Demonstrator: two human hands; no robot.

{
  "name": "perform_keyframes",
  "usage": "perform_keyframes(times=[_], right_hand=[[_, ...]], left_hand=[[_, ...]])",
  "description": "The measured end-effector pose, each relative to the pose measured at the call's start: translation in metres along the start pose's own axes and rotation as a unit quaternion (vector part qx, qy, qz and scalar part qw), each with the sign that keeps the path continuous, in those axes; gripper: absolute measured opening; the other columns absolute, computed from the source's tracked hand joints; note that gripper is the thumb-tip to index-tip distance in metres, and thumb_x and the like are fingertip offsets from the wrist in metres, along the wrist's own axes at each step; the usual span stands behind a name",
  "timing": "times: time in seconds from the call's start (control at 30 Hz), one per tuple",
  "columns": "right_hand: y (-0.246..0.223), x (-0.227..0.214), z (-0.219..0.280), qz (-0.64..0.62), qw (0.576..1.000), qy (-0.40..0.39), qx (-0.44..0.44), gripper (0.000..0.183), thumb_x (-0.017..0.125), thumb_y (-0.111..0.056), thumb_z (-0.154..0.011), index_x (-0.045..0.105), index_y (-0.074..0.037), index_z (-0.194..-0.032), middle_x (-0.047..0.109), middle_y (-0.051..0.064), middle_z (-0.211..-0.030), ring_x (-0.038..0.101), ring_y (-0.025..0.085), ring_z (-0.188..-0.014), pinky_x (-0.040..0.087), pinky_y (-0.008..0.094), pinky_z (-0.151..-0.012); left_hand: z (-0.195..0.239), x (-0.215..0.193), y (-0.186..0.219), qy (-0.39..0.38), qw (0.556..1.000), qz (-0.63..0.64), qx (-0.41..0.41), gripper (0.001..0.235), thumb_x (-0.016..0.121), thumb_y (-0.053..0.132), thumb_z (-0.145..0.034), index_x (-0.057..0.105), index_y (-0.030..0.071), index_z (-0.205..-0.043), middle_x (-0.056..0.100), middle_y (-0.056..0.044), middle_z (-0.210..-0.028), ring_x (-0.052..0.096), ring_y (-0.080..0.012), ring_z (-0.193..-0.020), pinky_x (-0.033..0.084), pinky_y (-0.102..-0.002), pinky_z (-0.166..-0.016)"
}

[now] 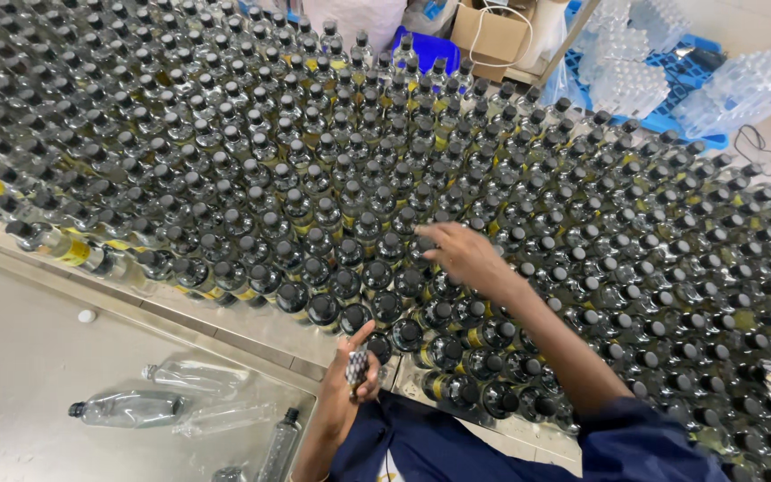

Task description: The person repeatedly picks up black bottle caps and screws them onto the tops of numerous bottles arranged on a metal table. The person holds a small stack of caps in their left hand while using their right hand to cap the bottles one by one.

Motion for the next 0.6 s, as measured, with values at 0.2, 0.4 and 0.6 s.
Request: perform_keyframes(times=[0.2,0.4,0.6], right_hand=[[-0.12,-0.007,0.044,-0.35,0.922,-0.157,-0.058,0.054,0.087,-0.04,-0.088,0.071,-0.017,-0.135,0.066,0.0,-0.11,0.063,0.015,-0.101,0.053,0.031,-0.088],[-0.113,-0.005,0.061,-0.381,0.914,-0.14,0.013,0.039,0.086,-0.016,-0.094,0.075,-0.015,-0.131,0.082,0.001,-0.099,0.078,0.012,-0.089,0.062,0.028,-0.077],[-0.096,-0.002,0.072,-0.37,0.926,-0.068,0.028,0.03,0.086,-0.009,-0.092,0.082,-0.013,-0.122,0.087,-0.001,-0.091,0.084,0.01,-0.086,0.066,0.024,-0.078]], left_hand=[[-0.003,0.047,-0.005,-0.047,0.998,-0.025,-0.013,0.064,0.036,0.057,-0.112,0.061,0.007,-0.143,0.053,-0.008,-0.068,0.033,-0.0096,-0.049,0.026,-0.023,-0.047],[-0.002,0.069,-0.011,-0.088,0.988,-0.112,-0.051,0.074,0.036,0.066,-0.105,0.061,0.007,-0.142,0.055,-0.008,-0.07,0.033,-0.0103,-0.054,0.026,-0.027,-0.051],[-0.006,0.085,-0.008,-0.105,0.983,-0.141,-0.057,0.078,0.037,0.063,-0.106,0.054,0.01,-0.16,0.051,-0.004,-0.07,0.029,-0.0086,-0.053,0.025,-0.024,-0.05]])
Point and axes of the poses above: each hand's wrist, its own z-axis away from the middle knuckle, its own x-axis out of the palm, y = z × x, the point moved 5 cm from there along -z, towards the middle knuckle
